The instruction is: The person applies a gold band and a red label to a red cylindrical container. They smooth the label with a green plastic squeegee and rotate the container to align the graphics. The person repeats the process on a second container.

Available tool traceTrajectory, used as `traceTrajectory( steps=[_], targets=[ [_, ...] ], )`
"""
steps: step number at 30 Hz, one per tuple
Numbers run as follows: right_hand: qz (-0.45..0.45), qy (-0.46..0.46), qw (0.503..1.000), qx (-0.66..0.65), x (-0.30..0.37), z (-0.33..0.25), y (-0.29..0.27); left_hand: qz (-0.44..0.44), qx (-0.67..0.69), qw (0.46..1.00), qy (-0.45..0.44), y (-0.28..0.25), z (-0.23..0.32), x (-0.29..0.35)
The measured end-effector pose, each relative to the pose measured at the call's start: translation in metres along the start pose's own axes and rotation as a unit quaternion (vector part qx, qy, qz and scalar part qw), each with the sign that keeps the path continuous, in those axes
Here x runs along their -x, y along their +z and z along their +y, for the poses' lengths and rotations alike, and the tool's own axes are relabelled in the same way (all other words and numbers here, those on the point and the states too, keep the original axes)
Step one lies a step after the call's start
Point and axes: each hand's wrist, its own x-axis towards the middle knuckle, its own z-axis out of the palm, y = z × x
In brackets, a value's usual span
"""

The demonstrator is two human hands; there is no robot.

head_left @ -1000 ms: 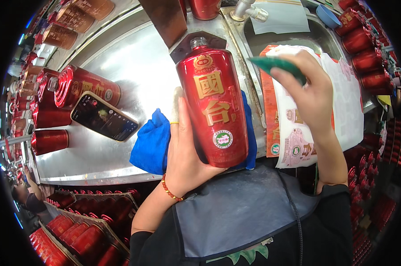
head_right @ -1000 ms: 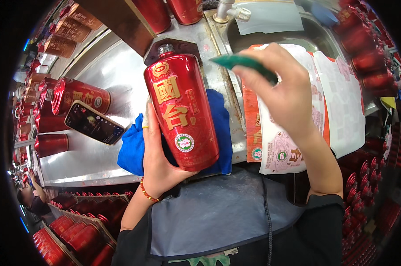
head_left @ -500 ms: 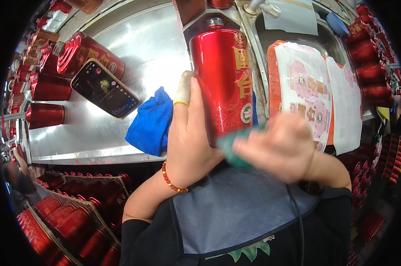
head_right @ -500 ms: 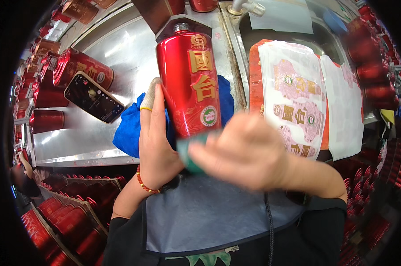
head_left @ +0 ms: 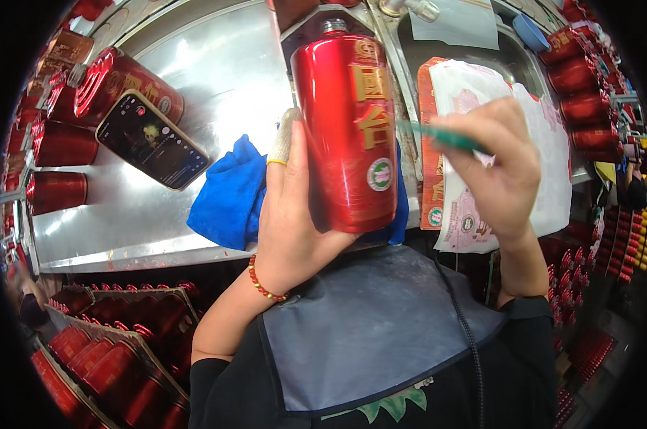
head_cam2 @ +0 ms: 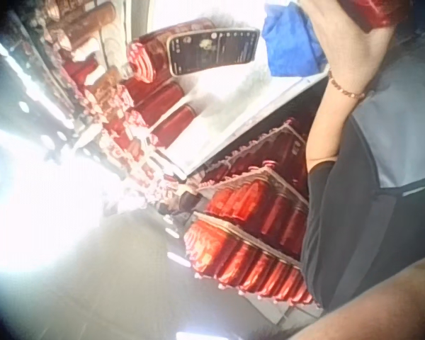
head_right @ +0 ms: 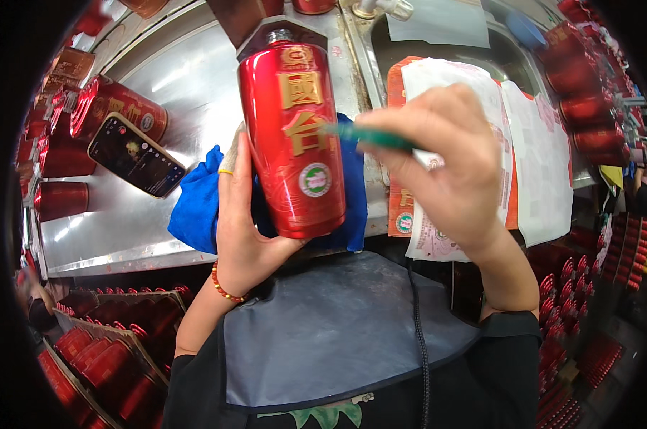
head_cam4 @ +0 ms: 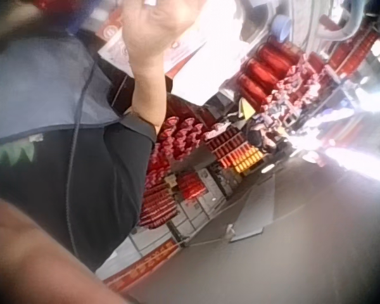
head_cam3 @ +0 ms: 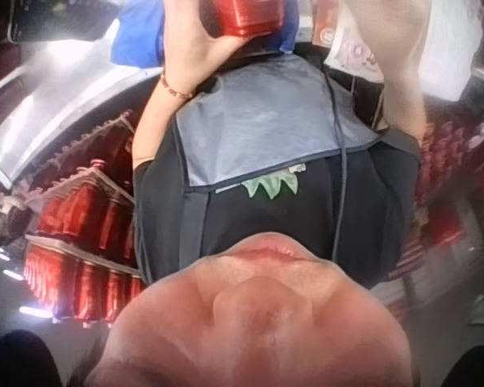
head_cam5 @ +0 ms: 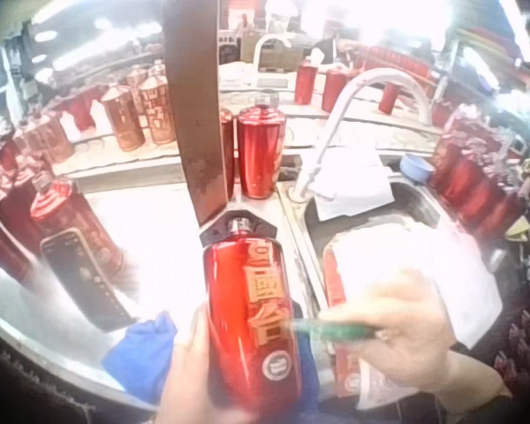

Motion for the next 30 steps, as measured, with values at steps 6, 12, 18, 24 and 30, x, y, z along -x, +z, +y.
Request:
traceTrajectory(
  steps=[6,12,18,24,30],
  targets=[
    [-0.174,-0.056,0.935,-0.303,0.061,-0.013,0.014,-0.096,0.069,0.991,-0.058,-0.005,-0.003,-0.004],
    [0.034,-0.059,0.957,-0.283,0.058,0.001,0.043,0.009,-0.046,0.999,-0.011,0.002,0.009,-0.008],
    [-0.118,0.213,0.9,-0.362,0.06,0.033,-0.033,-0.074,-0.156,0.984,0.036,0.005,0.007,0.001],
    [0.114,0.551,0.813,-0.15,0.109,0.271,-0.161,-0.031,-0.079,0.996,-0.016,0.006,-0.001,0.016],
    [0.065,0.572,0.81,0.11,0.139,0.366,-0.212,-0.029,-0.068,0.997,-0.029,0.004,-0.005,0.017]
  ],
)
